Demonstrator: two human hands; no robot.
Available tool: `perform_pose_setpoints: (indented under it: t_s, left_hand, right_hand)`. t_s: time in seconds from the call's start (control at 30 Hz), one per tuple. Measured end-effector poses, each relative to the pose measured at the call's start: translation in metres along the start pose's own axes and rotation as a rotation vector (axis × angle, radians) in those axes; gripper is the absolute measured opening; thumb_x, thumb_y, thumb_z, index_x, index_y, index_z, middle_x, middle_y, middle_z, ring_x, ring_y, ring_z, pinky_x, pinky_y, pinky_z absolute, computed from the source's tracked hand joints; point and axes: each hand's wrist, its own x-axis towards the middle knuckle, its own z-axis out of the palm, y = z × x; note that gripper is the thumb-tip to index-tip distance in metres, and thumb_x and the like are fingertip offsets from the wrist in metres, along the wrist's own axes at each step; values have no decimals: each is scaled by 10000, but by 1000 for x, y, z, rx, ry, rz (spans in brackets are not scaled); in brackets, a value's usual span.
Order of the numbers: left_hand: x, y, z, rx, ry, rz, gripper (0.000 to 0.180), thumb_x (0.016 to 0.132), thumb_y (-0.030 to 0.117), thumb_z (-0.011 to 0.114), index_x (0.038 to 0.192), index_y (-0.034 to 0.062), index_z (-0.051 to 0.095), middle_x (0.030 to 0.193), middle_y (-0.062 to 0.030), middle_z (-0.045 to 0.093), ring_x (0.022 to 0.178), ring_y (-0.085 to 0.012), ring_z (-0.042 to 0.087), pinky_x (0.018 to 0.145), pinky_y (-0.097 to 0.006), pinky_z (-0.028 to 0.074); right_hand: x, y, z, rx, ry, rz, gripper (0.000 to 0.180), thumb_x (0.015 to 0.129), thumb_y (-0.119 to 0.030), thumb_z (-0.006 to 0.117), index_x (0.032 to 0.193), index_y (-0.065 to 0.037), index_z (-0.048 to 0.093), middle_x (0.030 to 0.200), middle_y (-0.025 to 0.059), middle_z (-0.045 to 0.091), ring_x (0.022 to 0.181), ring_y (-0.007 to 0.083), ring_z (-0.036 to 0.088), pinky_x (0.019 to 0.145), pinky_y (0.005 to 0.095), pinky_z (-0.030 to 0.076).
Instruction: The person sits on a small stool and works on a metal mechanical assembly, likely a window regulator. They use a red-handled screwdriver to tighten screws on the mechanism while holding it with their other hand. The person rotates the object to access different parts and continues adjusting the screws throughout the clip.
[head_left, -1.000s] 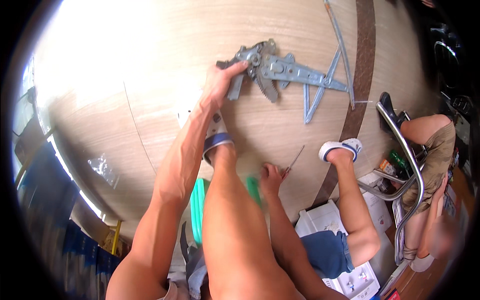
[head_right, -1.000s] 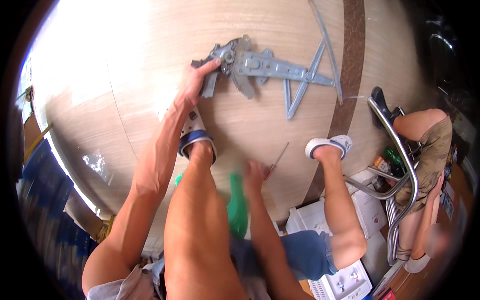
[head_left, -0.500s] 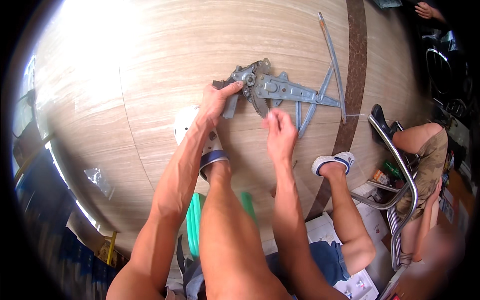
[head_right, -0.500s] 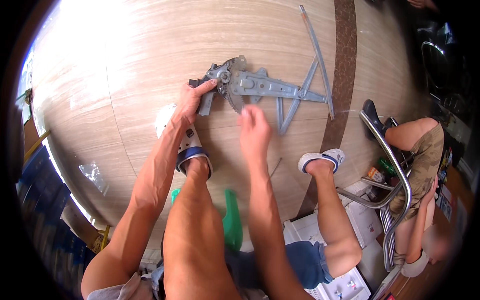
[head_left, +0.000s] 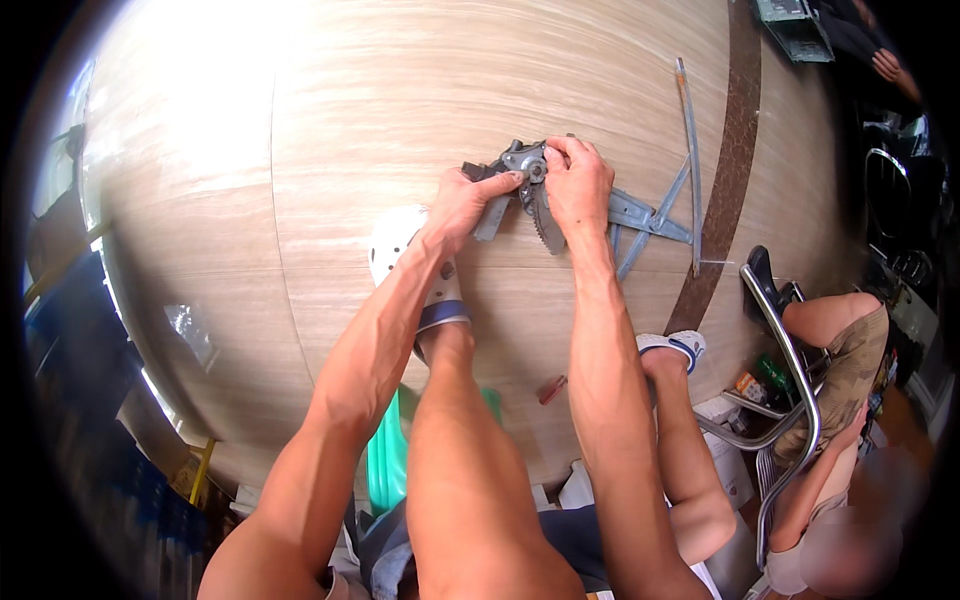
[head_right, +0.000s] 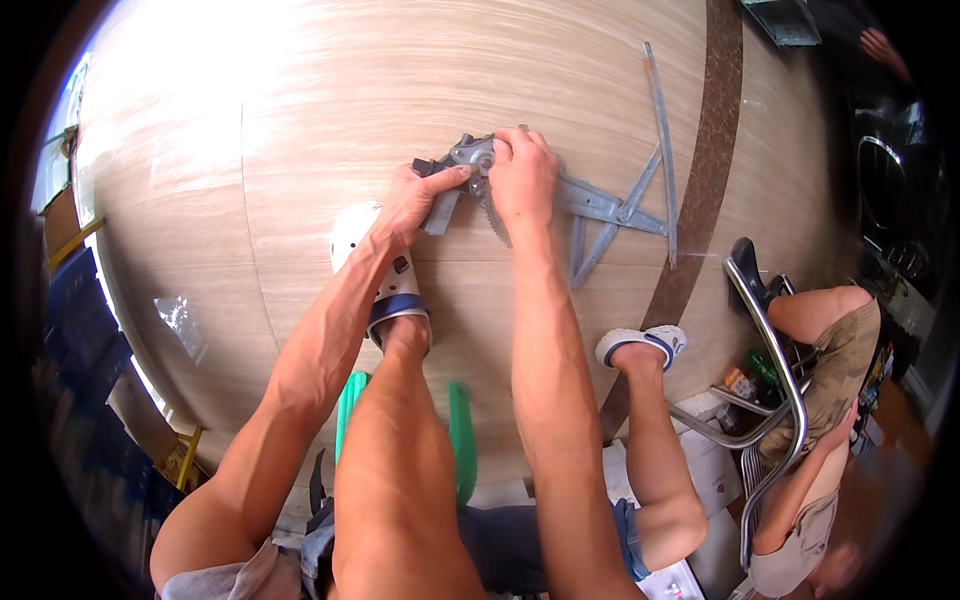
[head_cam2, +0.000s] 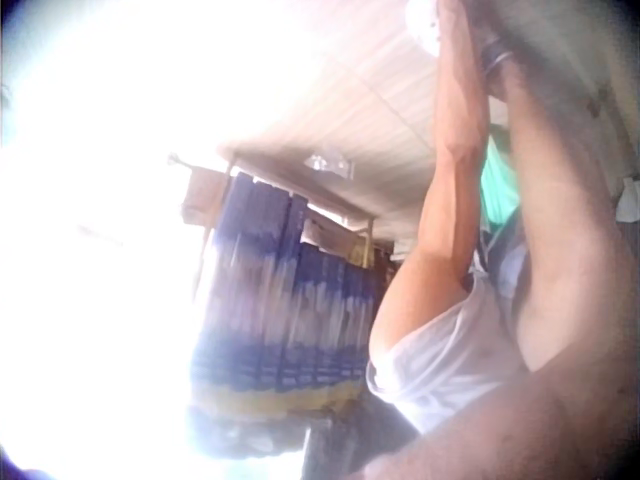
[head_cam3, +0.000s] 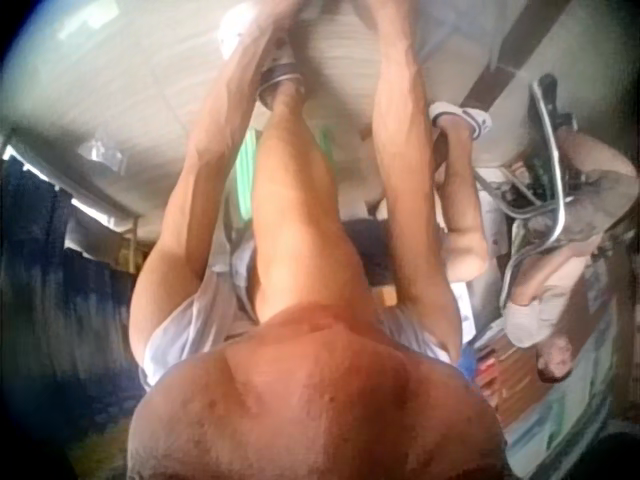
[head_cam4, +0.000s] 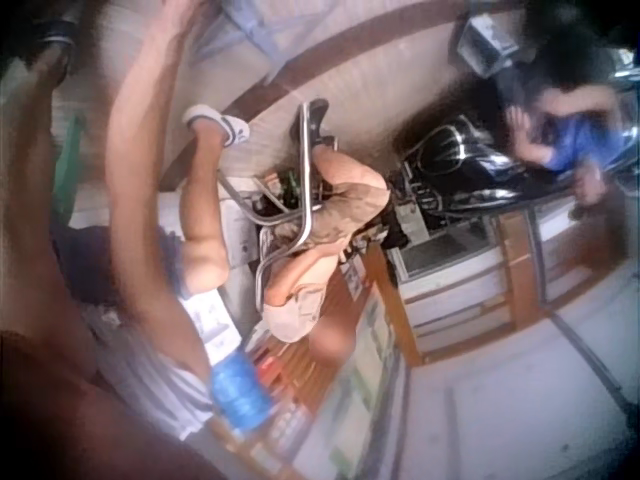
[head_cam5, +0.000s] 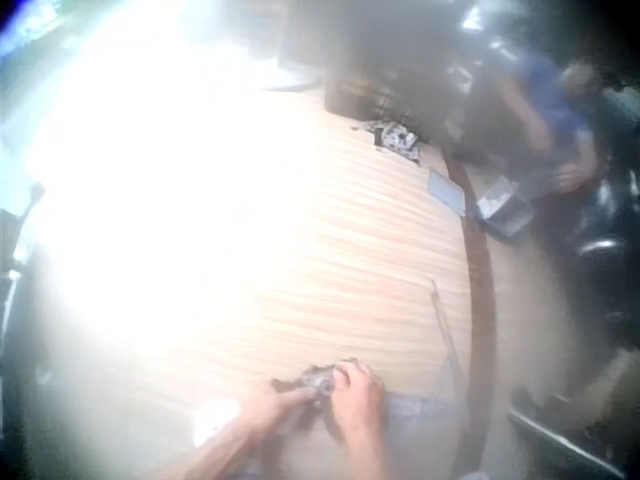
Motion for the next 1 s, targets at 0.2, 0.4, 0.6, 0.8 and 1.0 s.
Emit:
perform_pose_setpoints:
  t_s: [0.2, 0.4, 0.6, 0.8, 1.0]
  left_hand:
    - [-9, 7, 4, -10, -21, -17, 226, 864, 213, 819, 963, 20, 758, 829, -13, 702, 693, -87, 598, 613, -273, 469]
    - [-6, 3, 2, -19, -46, 9, 248, 864, 211, 818, 993, 7, 761, 856, -29, 713, 716, -100, 615, 634, -278, 485]
    - [-4, 3, 1, -20, -4, 36, 238, 846, 197, 842, 925, -14, 766, 795, -36, 715, 652, -89, 608, 566, -275, 464]
    - [-4, 4, 5, -36, -10, 38, 241, 840, 196, 854, 916, -16, 768, 789, -36, 713, 649, -87, 600, 561, -276, 462]
    - [-5, 3, 0, 17, -26, -9, 273, 861, 209, 821, 1011, -11, 760, 877, -47, 724, 738, -104, 630, 649, -280, 503]
  right_hand:
    - [4, -3, -7, -31, -46, -18, 142, 907, -60, 687, 1029, -25, 753, 1011, 202, 721, 945, 393, 697, 834, 460, 549]
    - [11, -8, -11, -30, -121, 65, 143, 896, -47, 699, 1022, -13, 758, 1004, 212, 737, 954, 383, 716, 847, 440, 559]
    - [12, -16, -15, -42, -141, 65, 142, 902, -58, 710, 1028, -12, 754, 969, 219, 747, 929, 372, 732, 830, 428, 569]
    - [17, -10, -17, 8, -155, 141, 130, 913, -95, 727, 1015, -18, 751, 929, 218, 750, 891, 358, 743, 807, 426, 570]
    - [9, -6, -7, -92, -75, 19, 139, 907, -103, 725, 1015, -16, 739, 932, 216, 734, 878, 381, 720, 777, 455, 555]
